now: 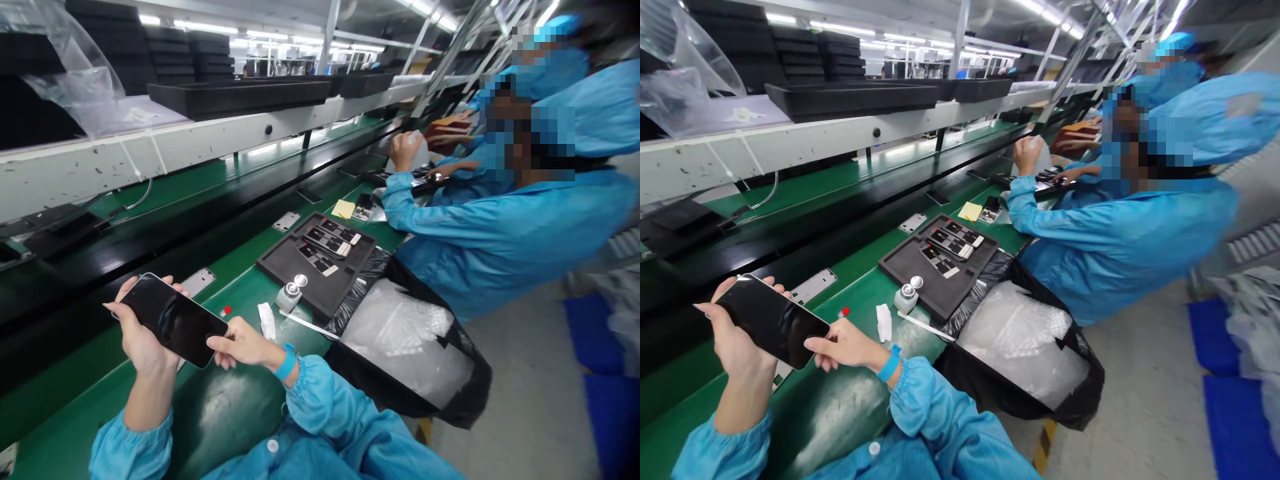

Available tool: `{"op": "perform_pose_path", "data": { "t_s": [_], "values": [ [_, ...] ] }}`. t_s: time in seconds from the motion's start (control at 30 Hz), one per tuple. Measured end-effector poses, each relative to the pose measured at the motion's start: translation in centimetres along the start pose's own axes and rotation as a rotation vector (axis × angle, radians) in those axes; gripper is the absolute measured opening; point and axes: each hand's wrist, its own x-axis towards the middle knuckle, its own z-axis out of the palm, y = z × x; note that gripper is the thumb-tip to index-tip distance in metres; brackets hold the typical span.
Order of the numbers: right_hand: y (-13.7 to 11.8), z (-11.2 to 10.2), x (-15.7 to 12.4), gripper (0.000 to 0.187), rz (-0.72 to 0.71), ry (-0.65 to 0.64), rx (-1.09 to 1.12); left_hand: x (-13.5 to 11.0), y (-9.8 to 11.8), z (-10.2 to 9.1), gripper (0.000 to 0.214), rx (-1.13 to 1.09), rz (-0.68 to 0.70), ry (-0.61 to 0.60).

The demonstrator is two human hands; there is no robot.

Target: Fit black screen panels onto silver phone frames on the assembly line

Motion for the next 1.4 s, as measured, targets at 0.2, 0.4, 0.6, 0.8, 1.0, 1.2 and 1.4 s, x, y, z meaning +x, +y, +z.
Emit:
{"op": "perform_pose_path", "data": {
  "t_s": [0.2, 0.4, 0.6, 0.8, 1.0, 1.2, 1.4],
  "values": [
    [-0.4, -0.3, 0.2, 0.066, -0.025, -0.137, 0.099, 0.9, -1.2, 2.6, 0.051, -0.022, 0.056, 0.01],
    [-0.7, -3.0, -0.3, 0.086, -0.071, 0.081, 0.06, 2.6, -3.5, 5.0, 0.058, -0.024, -0.081, -0.072],
    [-1.7, -7.7, -4.2, 0.09, -0.016, 0.204, -0.15, 2.6, -5.7, 6.8, 0.056, 0.11, -0.272, -0.342],
    [-4.1, -11.8, -6.4, 0.087, -0.22, 0.352, -0.213, 1.0, -7.9, 9.5, 0.066, 0.192, -0.434, -0.552],
    [-4.5, -14.2, -4.2, 0.082, -0.253, 0.589, -0.03, 1.2, -10.5, 10.9, 0.063, 0.369, -0.577, -0.821],
    [-0.6, -20.7, -5.0, 0.087, -0.256, 0.838, -0.261, 7.4, -15.9, 14.9, 0.057, 0.297, -0.766, -0.611],
    [4.1, -26.2, -9.7, 0.055, 0.123, 1.085, -0.792, 16.2, -23.5, 19.8, 0.044, 0.281, -0.579, -0.175]
  ]
}}
